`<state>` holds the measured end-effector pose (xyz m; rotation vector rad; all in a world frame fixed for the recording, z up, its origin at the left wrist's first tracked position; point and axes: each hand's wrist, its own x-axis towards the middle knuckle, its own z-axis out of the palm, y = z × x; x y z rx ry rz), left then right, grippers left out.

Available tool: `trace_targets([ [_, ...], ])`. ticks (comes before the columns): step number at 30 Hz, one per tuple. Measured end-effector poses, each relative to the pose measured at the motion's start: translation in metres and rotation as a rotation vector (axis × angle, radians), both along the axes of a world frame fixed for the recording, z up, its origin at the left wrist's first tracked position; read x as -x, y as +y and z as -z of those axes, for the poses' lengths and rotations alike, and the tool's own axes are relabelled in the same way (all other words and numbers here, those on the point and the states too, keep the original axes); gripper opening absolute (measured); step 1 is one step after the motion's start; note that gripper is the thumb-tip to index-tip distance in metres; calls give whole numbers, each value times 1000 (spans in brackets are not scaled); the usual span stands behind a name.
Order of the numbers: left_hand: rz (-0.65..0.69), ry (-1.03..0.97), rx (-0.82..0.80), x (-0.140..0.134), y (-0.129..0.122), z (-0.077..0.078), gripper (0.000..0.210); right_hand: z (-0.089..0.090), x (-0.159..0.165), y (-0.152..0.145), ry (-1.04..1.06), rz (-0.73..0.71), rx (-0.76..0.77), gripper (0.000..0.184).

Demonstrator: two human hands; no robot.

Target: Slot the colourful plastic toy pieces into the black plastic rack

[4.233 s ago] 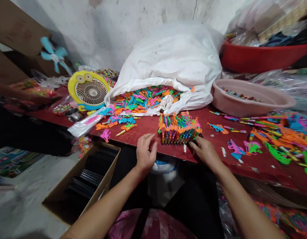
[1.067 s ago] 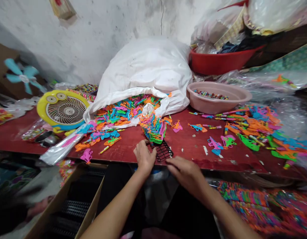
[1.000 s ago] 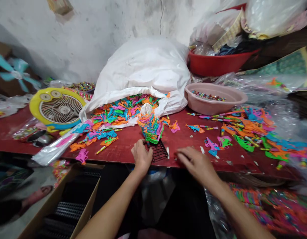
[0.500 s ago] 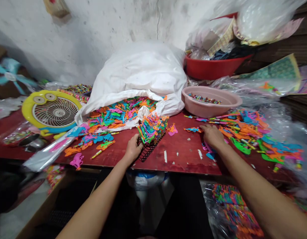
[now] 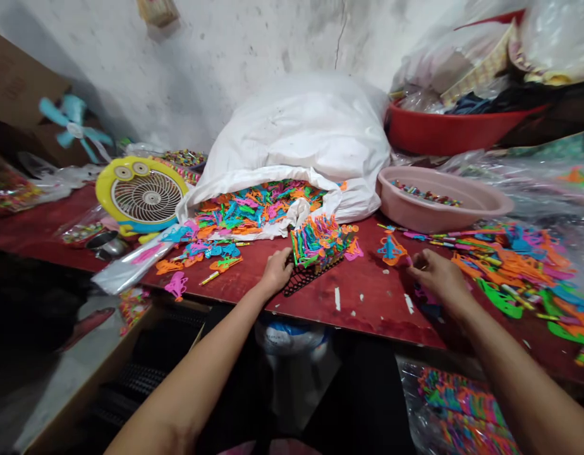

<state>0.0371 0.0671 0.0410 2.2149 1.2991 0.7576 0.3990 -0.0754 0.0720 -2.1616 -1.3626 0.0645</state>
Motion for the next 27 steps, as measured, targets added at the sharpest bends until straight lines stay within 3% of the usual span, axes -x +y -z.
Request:
trace_targets([
  [4, 24, -35, -21, 0, -2, 3, 41, 4, 53, -15, 596, -124, -201, 36],
  [8, -108, -162, -71, 4, -20, 2, 60, 5, 101, -21, 800, -163, -200, 42],
  [11, -159, -276, -269, 6, -43, -12, 56, 11, 119, -18, 711, -209, -175, 39],
  [15, 1, -292, -515, -3, -65, -42, 49, 22, 130, -10, 536, -207, -187, 33],
  [20, 85, -158, -547, -23, -57, -64, 45, 31, 138, 0, 479, -259, -238, 25],
  [27, 102, -110, -482, -28, -45, -68, 23, 34, 138, -2, 404, -304, -200, 31],
])
